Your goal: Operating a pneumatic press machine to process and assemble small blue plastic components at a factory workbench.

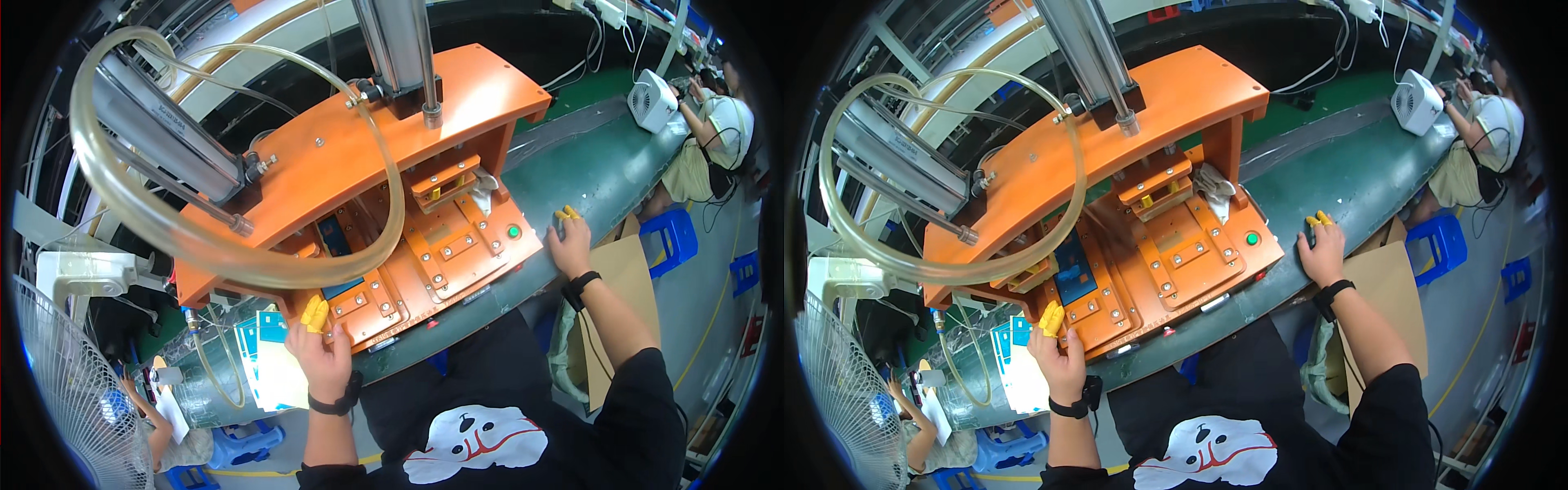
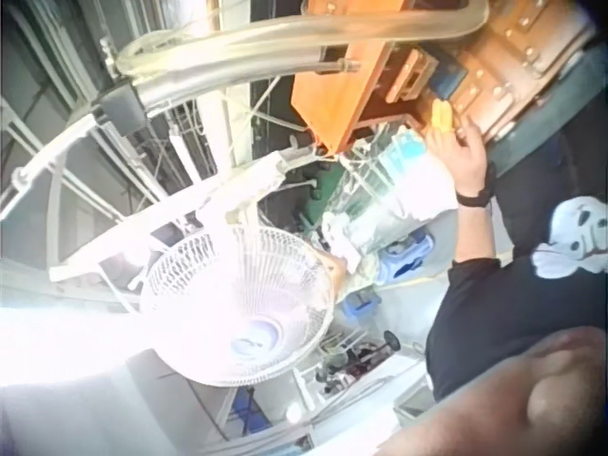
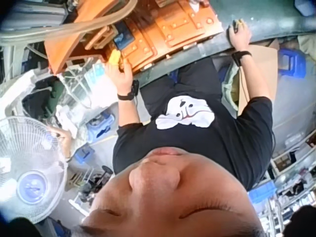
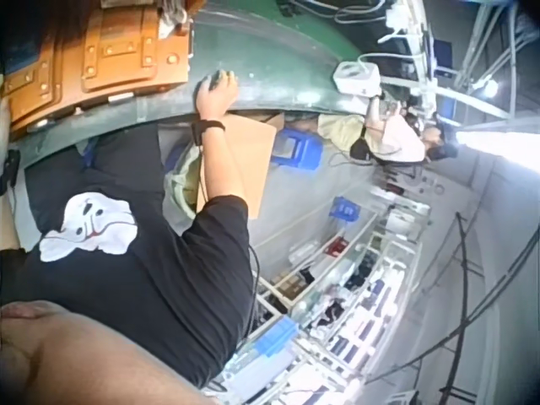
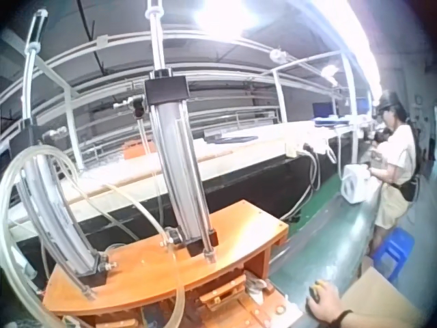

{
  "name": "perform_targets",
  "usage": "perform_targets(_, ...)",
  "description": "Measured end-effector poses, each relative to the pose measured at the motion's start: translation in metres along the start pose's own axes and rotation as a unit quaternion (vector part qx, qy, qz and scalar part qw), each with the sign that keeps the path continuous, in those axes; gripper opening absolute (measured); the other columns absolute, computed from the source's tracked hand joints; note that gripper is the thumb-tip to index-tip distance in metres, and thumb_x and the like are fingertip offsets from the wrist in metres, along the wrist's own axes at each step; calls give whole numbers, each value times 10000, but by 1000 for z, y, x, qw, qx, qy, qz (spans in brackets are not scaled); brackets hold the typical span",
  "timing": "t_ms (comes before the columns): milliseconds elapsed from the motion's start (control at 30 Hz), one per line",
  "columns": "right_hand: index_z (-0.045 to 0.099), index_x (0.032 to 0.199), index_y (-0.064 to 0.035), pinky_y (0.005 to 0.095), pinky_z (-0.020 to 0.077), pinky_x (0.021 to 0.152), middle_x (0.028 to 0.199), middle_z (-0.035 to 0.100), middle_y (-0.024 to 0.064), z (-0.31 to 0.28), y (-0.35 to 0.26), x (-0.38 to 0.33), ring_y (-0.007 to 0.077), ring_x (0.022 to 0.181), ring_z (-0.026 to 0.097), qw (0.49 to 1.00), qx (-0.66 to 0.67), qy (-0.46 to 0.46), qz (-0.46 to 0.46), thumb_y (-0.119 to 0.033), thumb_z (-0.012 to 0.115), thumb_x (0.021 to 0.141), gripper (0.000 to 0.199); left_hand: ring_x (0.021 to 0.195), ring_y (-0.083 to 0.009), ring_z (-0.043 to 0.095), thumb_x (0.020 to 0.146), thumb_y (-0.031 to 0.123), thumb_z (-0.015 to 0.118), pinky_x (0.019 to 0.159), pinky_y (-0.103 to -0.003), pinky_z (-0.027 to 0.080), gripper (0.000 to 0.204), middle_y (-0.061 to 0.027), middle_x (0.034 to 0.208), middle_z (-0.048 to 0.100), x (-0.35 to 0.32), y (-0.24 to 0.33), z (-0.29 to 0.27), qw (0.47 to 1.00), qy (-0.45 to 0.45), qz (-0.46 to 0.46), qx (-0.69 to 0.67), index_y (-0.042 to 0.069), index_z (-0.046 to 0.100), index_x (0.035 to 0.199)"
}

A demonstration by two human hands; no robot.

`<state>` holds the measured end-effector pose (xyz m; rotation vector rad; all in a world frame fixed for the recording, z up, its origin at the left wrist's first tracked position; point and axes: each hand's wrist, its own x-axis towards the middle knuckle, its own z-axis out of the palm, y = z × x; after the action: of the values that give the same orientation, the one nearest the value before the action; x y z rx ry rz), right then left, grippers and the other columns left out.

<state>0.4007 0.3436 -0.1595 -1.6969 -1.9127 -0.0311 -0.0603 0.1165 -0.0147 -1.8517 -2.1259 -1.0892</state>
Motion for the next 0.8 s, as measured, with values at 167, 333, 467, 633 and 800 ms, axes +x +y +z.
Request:
perform_targets(167, 644, 1225, -6, 512, 339, 1133, 1359, 588, 214, 1, 3, -1, 409, 1355, 465, 1000, -8, 9, -4, -256, 684, 900, 413, 1144, -371, 573, 891, 103, 650, 1073, -448, 377, 349, -176, 1217, 657, 3, 1, 0, 999, 16, 38, 9, 2, 639, 1224)
perform_targets(333, 643, 1226, -6, 511, 336, 1136, 1365, 585, 215, 1, 5, 1, 409, 1368, 456, 1000, -11, -1, 1, -254, 683, 899, 412, 1120, -383, 598, 893, 127, 656, 1020, -446, 444, 275, -192, 1173, 655, 7, -1, -10, 990, 12, 103, -92, -11, 657, 1132)
perform_targets(467, 643, 1224, -13, 508, 341, 1132, 1375, 582, 215, 1, 2, 1, 407, 1369, 458, 1000, -3, -1, 7, -253, 682, 901, 405, 1010, -367, 645, 907, 201, 668, 892, -437, 520, 234, -188, 1053, 673, -5, 6, -15, 964, -40, 132, -227, -9, 680, 1011)
perform_targets(633, 638, 1242, -26, 501, 353, 1123, 1381, 581, 203, 0, 2, 2, 405, 1358, 467, 1000, -13, 1, 7, -255, 686, 897, 416, 925, -357, 691, 893, 232, 689, 831, -411, 544, 241, -160, 972, 707, 0, 29, -10, 937, -86, 138, -310, -4, 710, 940)
perform_targets(800, 639, 1238, -27, 497, 357, 1119, 1385, 581, 193, 2, 5, 1, 403, 1338, 478, 1000, -15, 5, 4, -253, 693, 891, 418, 845, -278, 679, 880, 158, 692, 770, -374, 528, 170, -141, 916, 709, 6, 34, -6, 898, -163, 42, -407, -10, 707, 903)
